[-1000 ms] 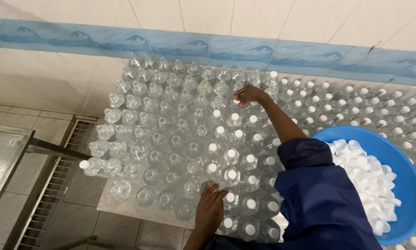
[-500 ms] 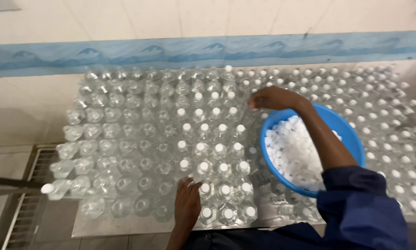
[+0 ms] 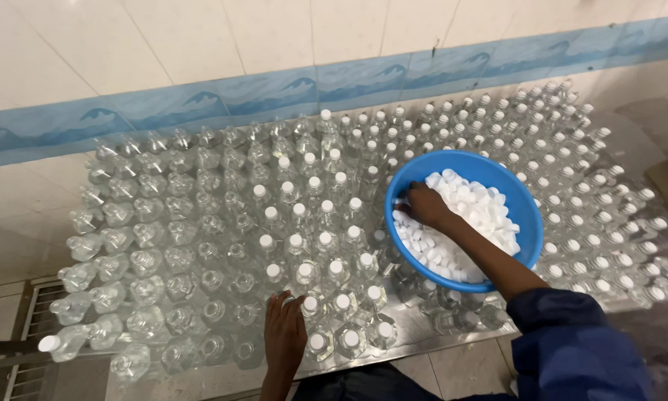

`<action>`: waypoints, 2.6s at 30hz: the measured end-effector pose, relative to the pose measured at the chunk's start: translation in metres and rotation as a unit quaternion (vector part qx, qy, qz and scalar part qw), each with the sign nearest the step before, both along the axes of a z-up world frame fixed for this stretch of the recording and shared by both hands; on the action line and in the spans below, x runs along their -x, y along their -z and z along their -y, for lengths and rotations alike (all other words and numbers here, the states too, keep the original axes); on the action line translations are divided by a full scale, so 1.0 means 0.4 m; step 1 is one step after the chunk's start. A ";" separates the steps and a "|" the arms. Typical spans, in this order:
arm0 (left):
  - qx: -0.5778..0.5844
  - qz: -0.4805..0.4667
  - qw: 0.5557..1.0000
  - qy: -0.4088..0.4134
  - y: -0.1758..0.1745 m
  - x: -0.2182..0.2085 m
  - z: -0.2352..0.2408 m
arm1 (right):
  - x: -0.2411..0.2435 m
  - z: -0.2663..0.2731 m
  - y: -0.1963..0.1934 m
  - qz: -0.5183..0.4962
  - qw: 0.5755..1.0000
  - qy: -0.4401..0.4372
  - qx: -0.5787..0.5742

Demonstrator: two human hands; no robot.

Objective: The person repeatedly picks white bottle caps from a blue basin and screws them onto clear plastic bottles arranged on a stainless steel table. The person handles the bottles and caps by hand throughout the process.

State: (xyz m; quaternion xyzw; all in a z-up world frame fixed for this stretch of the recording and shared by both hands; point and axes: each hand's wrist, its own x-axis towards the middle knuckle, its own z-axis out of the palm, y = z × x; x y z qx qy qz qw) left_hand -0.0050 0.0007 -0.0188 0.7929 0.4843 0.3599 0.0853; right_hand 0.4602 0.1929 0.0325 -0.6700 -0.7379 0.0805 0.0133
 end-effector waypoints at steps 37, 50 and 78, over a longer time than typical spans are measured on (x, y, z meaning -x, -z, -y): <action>0.028 0.018 0.999 0.011 -0.046 -0.007 0.003 | 0.763 -0.661 -0.016 -0.173 0.969 -0.130 0.120; 0.040 0.002 0.999 0.014 -0.036 -0.009 -0.005 | 0.779 -0.721 -0.067 -0.385 0.872 -0.014 0.301; 0.052 -0.001 0.999 0.014 -0.027 -0.011 -0.004 | 0.344 -0.217 -0.573 -0.154 0.960 -0.109 0.205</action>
